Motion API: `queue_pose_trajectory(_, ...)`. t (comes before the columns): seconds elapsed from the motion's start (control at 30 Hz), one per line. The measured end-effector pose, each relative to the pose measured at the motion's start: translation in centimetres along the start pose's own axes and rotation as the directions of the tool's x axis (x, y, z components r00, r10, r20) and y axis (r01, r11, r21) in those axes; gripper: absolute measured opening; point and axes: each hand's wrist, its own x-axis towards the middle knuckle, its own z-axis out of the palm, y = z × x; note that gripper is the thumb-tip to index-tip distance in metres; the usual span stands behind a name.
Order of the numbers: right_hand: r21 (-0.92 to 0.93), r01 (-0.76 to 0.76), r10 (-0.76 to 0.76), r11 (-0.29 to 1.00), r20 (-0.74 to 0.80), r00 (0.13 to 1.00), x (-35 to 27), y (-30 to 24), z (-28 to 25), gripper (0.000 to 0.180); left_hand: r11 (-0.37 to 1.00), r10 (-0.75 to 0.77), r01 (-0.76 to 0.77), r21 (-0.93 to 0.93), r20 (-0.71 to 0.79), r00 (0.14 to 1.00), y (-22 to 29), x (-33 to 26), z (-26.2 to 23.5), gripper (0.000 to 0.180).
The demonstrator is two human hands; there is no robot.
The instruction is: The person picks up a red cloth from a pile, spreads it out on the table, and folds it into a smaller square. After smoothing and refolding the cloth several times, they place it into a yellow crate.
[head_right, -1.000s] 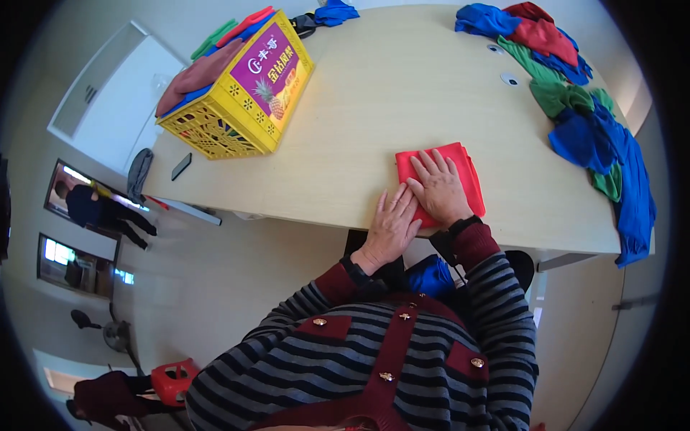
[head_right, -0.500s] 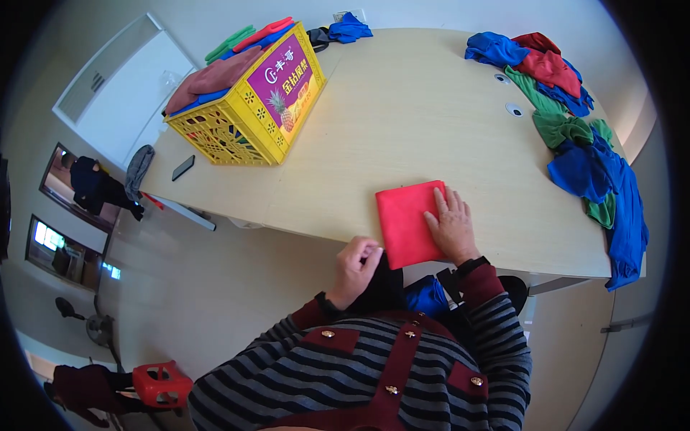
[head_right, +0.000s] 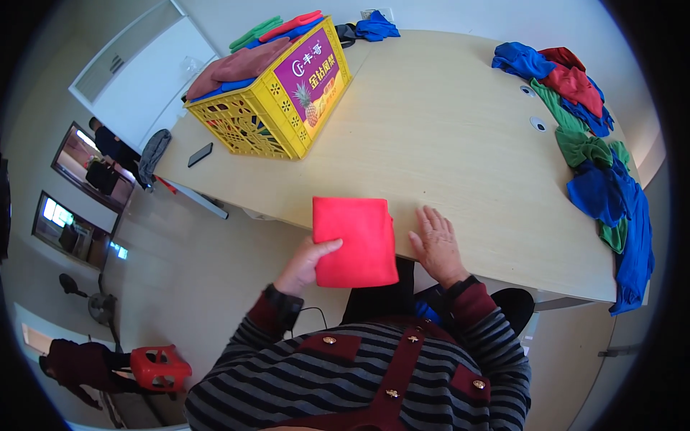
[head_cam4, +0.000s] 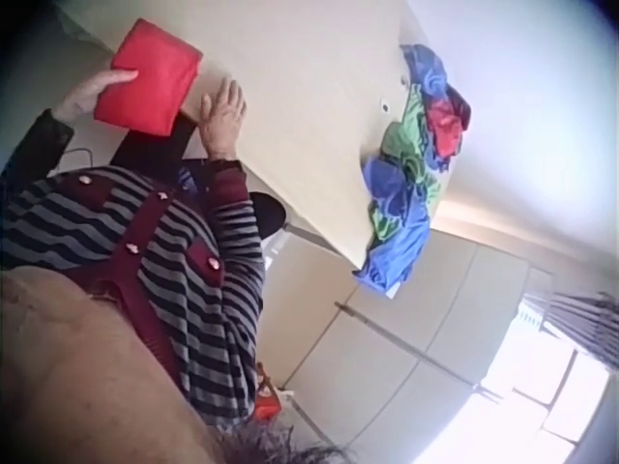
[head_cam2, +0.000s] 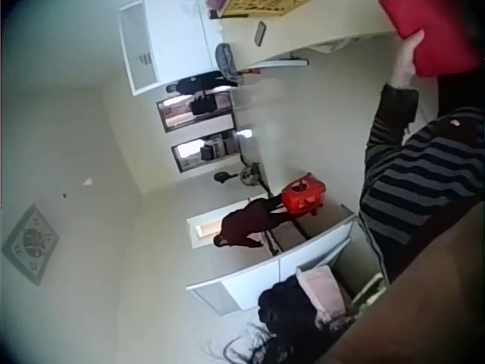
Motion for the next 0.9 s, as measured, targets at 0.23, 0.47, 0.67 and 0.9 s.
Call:
queue_pose_trajectory(0.23,-0.280,-0.024,0.029,0.960,0.014,0.999,-3.4,1.3,-2.2,0.056,0.865,0.310,-0.329,0.378,0.111,0.944,23.5,3.8,0.4,0.047)
queue_pose_trajectory(0.47,-0.292,-0.114,0.121,0.949,0.007,0.993,-2.7,0.3,-2.4,0.058,0.767,0.641,-0.639,-0.063,0.020,0.767,44.9,14.6,-4.6,0.042)
queue_pose_trajectory(0.67,-0.236,-0.078,0.075,0.969,-0.018,0.997,-1.8,-0.5,-1.7,0.058,0.792,0.609,-0.611,0.022,-0.107,0.786,47.7,19.7,-19.4,0.045)
queue_pose_trajectory(0.9,-0.297,-0.144,0.142,0.944,-0.029,0.989,-2.7,-0.1,-1.9,0.058,0.885,0.351,-0.380,-0.267,-0.152,0.924,44.1,23.0,-18.0,0.050)
